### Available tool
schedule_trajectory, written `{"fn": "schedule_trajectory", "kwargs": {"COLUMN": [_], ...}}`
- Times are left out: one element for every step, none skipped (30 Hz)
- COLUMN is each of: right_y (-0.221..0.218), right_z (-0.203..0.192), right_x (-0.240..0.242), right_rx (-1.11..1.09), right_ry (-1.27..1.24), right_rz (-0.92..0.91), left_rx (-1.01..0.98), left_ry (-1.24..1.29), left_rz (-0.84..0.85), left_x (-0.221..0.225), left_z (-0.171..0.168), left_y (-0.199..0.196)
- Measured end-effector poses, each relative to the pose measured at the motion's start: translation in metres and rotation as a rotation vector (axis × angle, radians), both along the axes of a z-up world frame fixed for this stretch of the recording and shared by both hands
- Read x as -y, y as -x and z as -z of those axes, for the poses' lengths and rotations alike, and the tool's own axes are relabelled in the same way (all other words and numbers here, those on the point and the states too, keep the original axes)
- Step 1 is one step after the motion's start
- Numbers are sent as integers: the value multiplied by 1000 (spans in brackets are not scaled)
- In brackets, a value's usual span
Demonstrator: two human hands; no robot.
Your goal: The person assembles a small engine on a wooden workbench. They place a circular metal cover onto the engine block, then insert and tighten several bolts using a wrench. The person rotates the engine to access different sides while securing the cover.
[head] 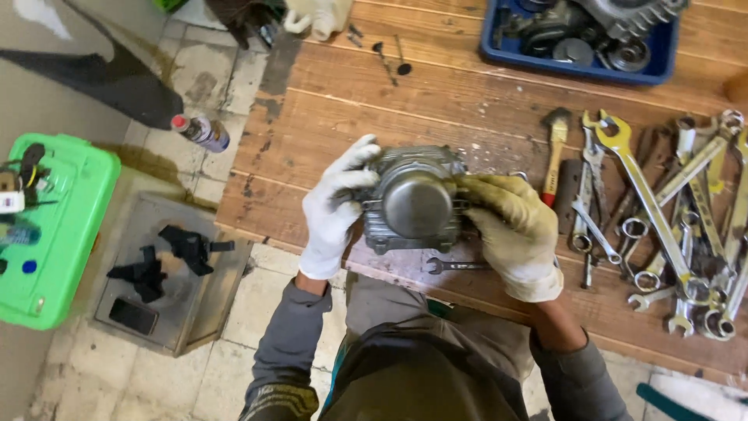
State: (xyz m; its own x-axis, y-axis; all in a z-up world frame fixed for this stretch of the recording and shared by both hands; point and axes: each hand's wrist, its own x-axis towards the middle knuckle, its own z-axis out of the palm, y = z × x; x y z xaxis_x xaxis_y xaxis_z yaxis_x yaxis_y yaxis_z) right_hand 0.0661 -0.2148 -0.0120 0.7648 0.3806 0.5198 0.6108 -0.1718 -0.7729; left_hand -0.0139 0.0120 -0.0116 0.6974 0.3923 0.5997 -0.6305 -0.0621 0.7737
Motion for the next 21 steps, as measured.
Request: {"fn": "schedule_trajectory", "kwargs": {"right_y": [1,2,4,5,6,7,8,8,6,4,2,2,1,0,-1,-2,-3,-3,-3,-3,-5], "right_z": [-2,-4,-6,-9,-12,-14,-15,-16,-10,-4,2,4,6,7,10,12,14,13,13,12,14], "right_x": [-2,-4,-4,-4,-4,-6,-7,-8,-8,-7,-7,-6,-5,-4,-3,-2,0,-1,-1,-2,-1], "right_rx": [3,6,6,7,8,7,4,0,0,-9,-18,-18,-12,-7,-5,-10,-14,-12,-5,2,3], "right_ry": [-32,-63,-62,-68,-73,-72,-80,-87,-84,-95,-108,-106,-105,-103,-103,-103,-102,-103,-131,-159,-159], "right_rz": [-4,-7,-11,-4,4,0,-3,-6,-8,-5,-2,-5,-2,1,-1,3,8,6,-6,-17,-18], "left_rx": [8,16,16,19,21,21,32,44,45,52,58,58,47,36,37,41,45,47,49,51,51], "left_ry": [-23,-47,-46,-56,-66,-65,-23,18,21,46,69,71,81,91,90,102,113,112,117,122,121], "left_rz": [31,61,57,63,70,66,79,92,90,77,64,62,40,18,16,10,5,3,-4,-12,-13], "left_x": [-3,-5,-6,-8,-9,-10,-10,-10,-10,-9,-9,-7,-6,-4,-4,-4,-4,-3,-2,-2,-1], "left_z": [1,3,5,7,8,10,12,15,16,16,17,15,12,9,8,8,8,6,5,4,3], "left_y": [0,0,-1,-1,-2,-2,-2,-3,-4,-5,-6,-5,-4,-3,-3,-3,-3,-3,-4,-4,-4]}}
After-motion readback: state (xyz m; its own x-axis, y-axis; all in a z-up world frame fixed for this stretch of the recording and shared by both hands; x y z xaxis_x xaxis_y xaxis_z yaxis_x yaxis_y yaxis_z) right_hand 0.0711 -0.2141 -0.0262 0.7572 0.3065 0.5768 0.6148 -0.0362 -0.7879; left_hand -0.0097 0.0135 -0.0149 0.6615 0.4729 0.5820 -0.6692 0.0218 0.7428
